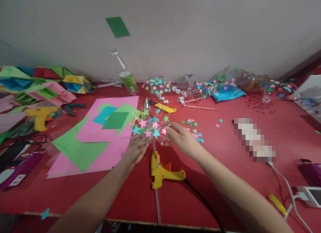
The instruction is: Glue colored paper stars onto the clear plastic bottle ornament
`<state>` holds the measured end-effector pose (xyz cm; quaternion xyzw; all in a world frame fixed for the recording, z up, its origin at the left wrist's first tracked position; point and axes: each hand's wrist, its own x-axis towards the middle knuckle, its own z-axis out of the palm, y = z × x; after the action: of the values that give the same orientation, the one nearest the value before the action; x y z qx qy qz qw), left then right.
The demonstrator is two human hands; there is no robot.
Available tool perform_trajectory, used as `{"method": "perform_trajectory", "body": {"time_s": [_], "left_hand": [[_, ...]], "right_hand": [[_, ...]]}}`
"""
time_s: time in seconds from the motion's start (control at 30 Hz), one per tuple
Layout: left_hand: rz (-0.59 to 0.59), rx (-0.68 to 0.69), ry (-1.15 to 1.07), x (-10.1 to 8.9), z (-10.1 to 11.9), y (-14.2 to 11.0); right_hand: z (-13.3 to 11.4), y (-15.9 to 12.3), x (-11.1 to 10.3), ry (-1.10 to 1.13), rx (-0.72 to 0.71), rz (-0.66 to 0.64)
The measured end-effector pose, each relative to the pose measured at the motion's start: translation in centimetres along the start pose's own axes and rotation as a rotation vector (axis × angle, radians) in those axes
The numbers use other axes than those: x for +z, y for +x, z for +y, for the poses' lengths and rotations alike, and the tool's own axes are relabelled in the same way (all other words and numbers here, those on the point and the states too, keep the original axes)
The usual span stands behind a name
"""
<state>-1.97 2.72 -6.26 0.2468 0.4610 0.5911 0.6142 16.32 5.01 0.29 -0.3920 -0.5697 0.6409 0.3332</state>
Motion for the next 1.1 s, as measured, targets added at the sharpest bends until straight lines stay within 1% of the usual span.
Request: {"method": "perform_trajectory", "body": {"time_s": [0.1, 0.23, 0.33, 0.5, 0.7, 0.8, 0.93, 1.1], "left_hand": [[-0.015, 0.052, 0.051, 0.2, -0.1, 0.2], [-0.097, 0.033, 0.184, 0.1, 0.2, 0.6], [-0.113, 0.046, 0.262, -0.4, 0.7, 0.9], [-0.059, 0.089, 0.368, -1.0, 1.4, 1.3], [-0.028, 0.132, 0.416, -0.5, 2.0, 1.0], [-0.014, 0.157, 0.438, -0.6, 2.2, 1.1], [0.037, 0.165, 0.493, -1.3, 2.3, 1.6], [0.091, 0.177, 0.579, -1.9, 2.8, 1.7]], "right_hand": [[0.5, 0.5, -0.2, -0.014, 0.0, 0.039], [1.3, 1.3, -0.8, -0.038, 0.024, 0.087], [1.9, 1.8, -1.4, -0.064, 0.045, 0.121], [2.9, 2.6, -1.9, -0.085, 0.071, 0.153], [3.8, 3.1, -1.9, -0.089, 0.045, 0.175], [3.9, 3.2, -2.0, -0.113, 0.017, 0.171], [3.7, 3.3, -2.0, -0.163, -0.03, 0.166], [3.3, 3.5, -1.9, -0.289, -0.063, 0.179]]}}
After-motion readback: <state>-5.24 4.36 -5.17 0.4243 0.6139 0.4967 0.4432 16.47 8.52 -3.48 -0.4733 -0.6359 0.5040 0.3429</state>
